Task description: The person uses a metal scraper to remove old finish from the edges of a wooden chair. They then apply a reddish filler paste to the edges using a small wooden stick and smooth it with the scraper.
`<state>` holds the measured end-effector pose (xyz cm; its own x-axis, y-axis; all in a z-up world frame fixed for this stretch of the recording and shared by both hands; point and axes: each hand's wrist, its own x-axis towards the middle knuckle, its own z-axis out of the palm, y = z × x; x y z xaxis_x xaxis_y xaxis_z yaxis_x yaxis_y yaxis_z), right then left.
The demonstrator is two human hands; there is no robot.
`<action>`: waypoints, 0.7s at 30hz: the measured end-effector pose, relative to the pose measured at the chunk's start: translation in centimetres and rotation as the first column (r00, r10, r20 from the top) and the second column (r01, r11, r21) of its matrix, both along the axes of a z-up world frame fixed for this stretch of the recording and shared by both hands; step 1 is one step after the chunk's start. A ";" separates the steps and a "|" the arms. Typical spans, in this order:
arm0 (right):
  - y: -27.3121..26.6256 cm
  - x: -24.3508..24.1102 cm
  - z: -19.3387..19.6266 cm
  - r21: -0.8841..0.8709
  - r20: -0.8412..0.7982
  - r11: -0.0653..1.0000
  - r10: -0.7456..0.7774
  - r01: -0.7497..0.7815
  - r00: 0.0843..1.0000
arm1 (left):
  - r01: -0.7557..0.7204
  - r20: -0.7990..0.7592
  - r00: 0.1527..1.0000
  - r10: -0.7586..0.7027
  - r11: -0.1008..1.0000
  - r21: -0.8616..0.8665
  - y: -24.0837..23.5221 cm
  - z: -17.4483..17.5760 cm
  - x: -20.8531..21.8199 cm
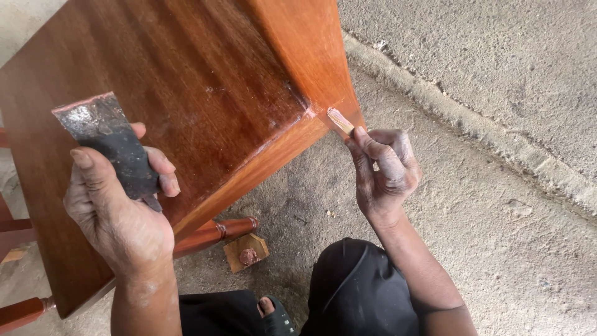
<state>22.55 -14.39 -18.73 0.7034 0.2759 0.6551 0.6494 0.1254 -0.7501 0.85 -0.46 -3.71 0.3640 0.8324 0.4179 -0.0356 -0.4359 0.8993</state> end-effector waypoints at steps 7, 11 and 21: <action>0.1 0.0 0.5 0.018 -0.046 0.999 0.032 -0.031 0.998 | -0.005 -0.012 1.000 0.005 1.000 0.022 -0.1 -0.1 -0.1; 0.1 0.3 0.6 0.012 -0.024 0.999 0.033 -0.033 0.999 | 0.003 -0.022 1.000 -0.002 1.000 0.028 0.0 0.1 0.1; 0.1 0.2 0.5 0.027 -0.014 0.999 0.045 -0.045 0.999 | 0.003 0.007 1.000 -0.003 1.000 0.005 -0.1 -0.3 -0.3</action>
